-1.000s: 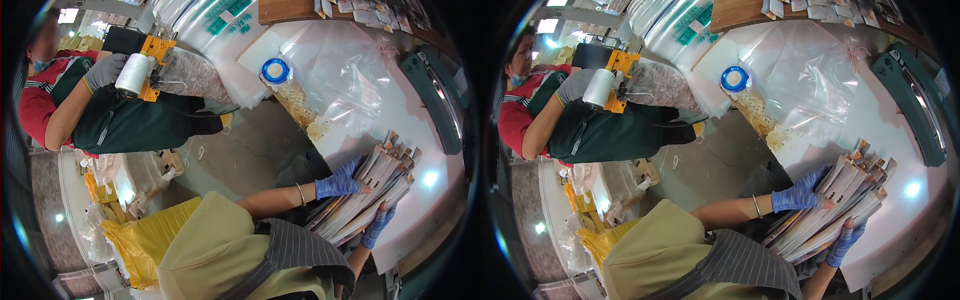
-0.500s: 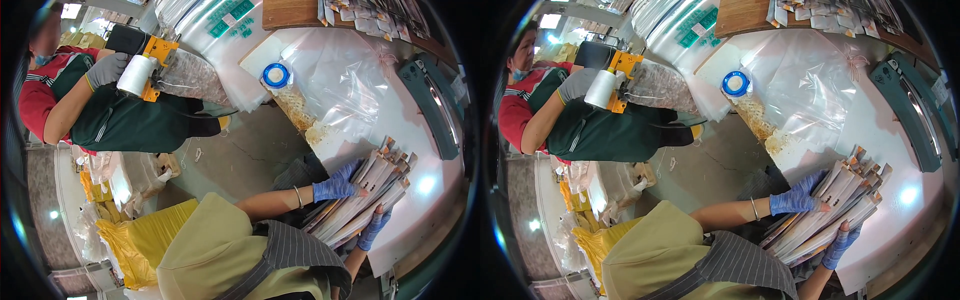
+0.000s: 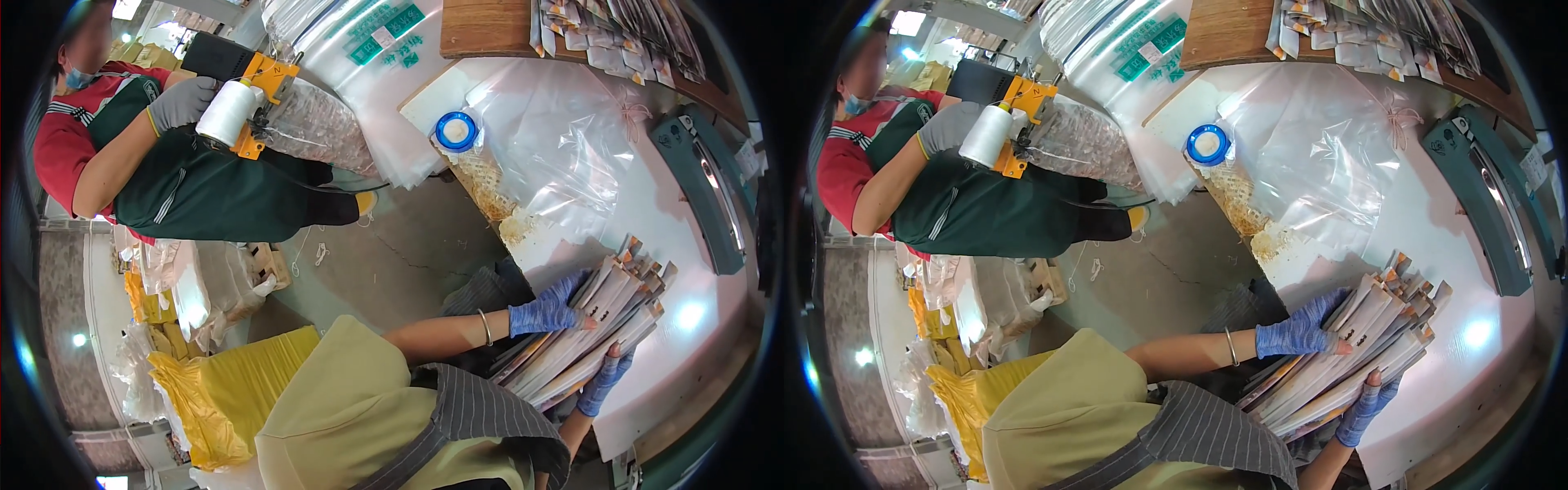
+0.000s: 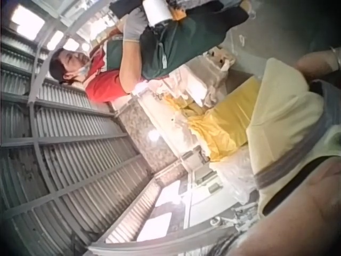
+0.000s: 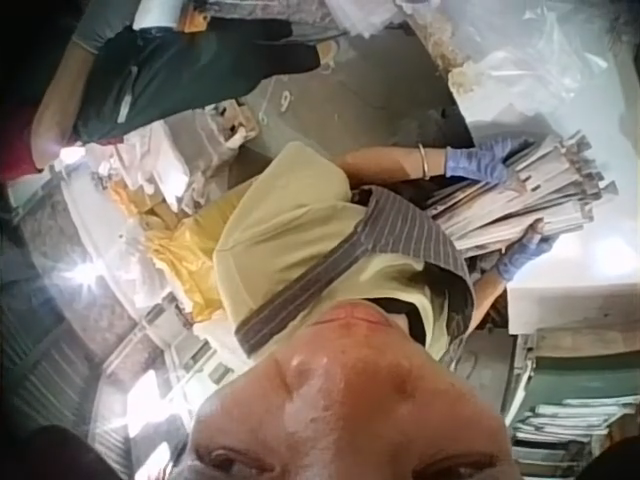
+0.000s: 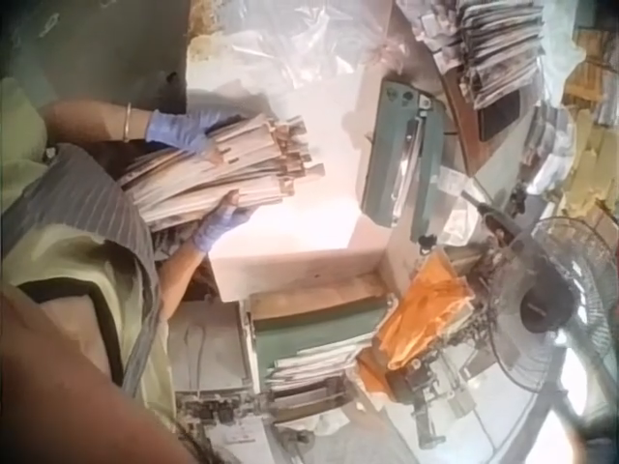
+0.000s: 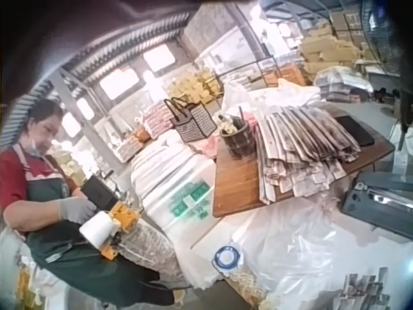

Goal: Bundling incense sticks, placing them into plastic bags, and sealing the bags using a heat sealer.

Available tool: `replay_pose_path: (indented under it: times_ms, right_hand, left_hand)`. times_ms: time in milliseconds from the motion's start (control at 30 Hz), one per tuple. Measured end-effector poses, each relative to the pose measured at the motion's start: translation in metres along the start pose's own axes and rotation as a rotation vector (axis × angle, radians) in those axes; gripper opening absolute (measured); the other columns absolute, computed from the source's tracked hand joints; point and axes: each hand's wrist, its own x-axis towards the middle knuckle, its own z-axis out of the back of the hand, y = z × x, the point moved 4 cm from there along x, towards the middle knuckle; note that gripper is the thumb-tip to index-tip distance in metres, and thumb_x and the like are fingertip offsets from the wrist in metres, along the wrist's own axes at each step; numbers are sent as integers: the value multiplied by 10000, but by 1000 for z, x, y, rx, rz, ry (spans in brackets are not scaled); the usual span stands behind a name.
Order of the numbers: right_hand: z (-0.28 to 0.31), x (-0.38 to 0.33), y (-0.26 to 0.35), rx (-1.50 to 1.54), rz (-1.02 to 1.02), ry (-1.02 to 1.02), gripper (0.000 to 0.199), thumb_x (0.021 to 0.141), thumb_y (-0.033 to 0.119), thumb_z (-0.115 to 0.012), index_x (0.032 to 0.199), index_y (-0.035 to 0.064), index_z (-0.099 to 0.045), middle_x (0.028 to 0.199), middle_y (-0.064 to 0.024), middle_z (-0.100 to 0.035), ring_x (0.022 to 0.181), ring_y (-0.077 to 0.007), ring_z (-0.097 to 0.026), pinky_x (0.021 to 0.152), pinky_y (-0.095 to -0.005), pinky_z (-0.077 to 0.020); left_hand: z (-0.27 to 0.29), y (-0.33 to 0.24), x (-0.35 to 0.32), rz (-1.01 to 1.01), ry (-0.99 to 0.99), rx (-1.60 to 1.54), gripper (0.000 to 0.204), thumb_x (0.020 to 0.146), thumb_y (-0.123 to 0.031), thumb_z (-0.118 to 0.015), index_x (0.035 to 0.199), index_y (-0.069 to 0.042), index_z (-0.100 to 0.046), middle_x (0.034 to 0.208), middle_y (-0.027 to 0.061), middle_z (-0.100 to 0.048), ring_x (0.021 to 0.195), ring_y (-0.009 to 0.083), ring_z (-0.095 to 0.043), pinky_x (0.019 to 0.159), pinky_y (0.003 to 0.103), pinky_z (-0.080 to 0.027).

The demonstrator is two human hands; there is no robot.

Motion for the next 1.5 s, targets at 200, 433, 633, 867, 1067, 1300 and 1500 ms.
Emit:
replay_pose_path:
  times_ms: [200,433,633,867,1067,1300,1500]
  right_hand:
    - [3,1,-4,-7,17,14,661,786,359,-591,1238,-64,-358,1170,-171,-475,1031,-244,-483,897,-339,-389]
    - [-5,2,4,6,19,16,670,780,365,-599,1234,-66,-359,1166,-171,-476,1028,-248,-485,893,-337,-391]
    - [-7,1,7,18,23,6,681,777,379,-605,1224,-73,-363,1151,-173,-480,1014,-244,-489,885,-333,-397]
    - [2,1,-2,39,2,47,717,755,380,-649,1227,-77,-364,1185,-187,-466,1044,-260,-479,909,-350,-382]
    - [-6,1,6,29,49,26,649,783,372,-606,1201,-73,-386,1136,-165,-488,1001,-234,-489,882,-334,-398]
    - [-9,3,10,32,40,31,679,762,378,-634,1204,-74,-387,1145,-173,-488,1009,-244,-491,883,-339,-398]
    - [-7,1,9,43,29,19,693,743,387,-658,1195,-73,-403,1138,-172,-499,1003,-248,-500,874,-341,-404]
  left_hand:
    - [0,-4,0,10,-6,3,837,597,-314,-778,1234,25,-354,1163,136,-443,1107,231,-401,982,334,-285]
    - [2,-2,1,-5,-18,63,844,596,-309,-776,1243,23,-347,1172,144,-441,1113,240,-400,990,336,-280]
    - [0,-1,1,22,-3,35,844,599,-307,-775,1251,12,-344,1179,143,-438,1122,245,-395,996,336,-274]
    - [-4,-4,-2,34,7,-12,818,614,-297,-767,1247,15,-353,1184,139,-438,1125,230,-393,995,331,-273]
    - [-1,-2,-1,2,-7,50,857,582,-319,-778,1256,-6,-350,1190,140,-440,1136,247,-390,1005,328,-255]
    - [0,-1,2,22,13,18,866,587,-316,-776,1270,-9,-341,1221,148,-425,1162,251,-374,1011,330,-245]
    - [-2,-5,0,7,30,-7,874,592,-304,-776,1277,-1,-326,1222,139,-420,1159,242,-369,1013,330,-242]
